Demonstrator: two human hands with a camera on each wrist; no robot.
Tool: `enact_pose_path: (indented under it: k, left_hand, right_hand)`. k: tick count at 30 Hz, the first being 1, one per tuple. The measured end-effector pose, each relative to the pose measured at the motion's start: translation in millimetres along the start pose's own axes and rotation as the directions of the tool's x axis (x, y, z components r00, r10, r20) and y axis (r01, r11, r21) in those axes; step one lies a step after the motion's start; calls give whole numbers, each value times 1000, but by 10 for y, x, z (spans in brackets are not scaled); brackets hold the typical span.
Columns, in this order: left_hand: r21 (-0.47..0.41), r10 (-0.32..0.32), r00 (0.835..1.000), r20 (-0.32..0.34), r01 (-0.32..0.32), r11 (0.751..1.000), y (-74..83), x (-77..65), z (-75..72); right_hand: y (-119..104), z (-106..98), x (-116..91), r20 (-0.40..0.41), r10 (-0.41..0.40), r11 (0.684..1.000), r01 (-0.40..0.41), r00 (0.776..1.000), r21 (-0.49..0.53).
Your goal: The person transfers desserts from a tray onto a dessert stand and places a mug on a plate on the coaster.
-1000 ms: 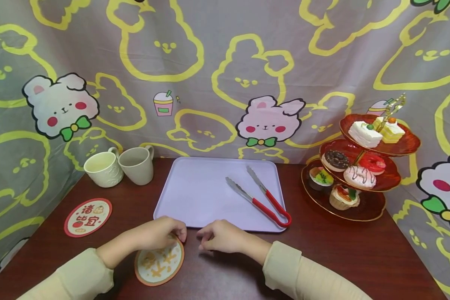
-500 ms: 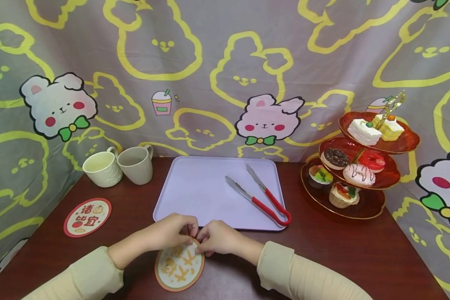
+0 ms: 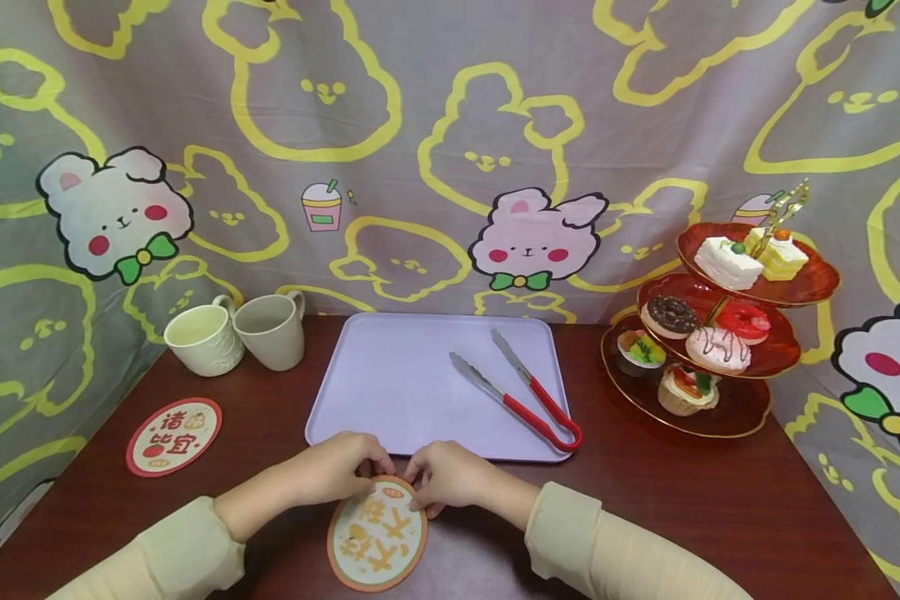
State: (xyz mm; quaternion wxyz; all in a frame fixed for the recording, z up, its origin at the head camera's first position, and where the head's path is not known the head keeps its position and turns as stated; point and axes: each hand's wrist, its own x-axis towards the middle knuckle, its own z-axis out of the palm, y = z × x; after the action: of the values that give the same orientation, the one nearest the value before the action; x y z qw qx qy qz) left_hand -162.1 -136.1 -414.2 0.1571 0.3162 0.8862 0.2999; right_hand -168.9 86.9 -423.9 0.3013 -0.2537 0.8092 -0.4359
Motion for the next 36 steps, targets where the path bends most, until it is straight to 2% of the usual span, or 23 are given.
enact_pose_path:
  k: [8,14,22,29,33,36]
  left_hand:
    - [45,-7,1000,-19,8,999,-45,-55,-15]
    - [84,-4,999,-38,7,996,-97,-136,-51]
    - [54,2,991,-130,5,999,-180,-245,-182]
    - [79,30,965,-261,-10,997,-244,-308,-380]
    - [56,-3,945,-328,23,998,-293,-352,-508]
    - [29,-41,923,-382,56,998,-343,-400,-602]
  right_hand:
    - [72,-95,-117,-7,32,999,-32,999,38]
    - [140,-175,-230,-17,29,999,-29,999,16]
    - [245,-255,-394,-38,49,999,-49,998,-7]
    - [337,-346,-556,-42,73,997,-72,996,21]
    - [389,-385,-634,-49,77,997,-76,996,29]
    - [418,-413,-683,-56,81,996,-79,995,28]
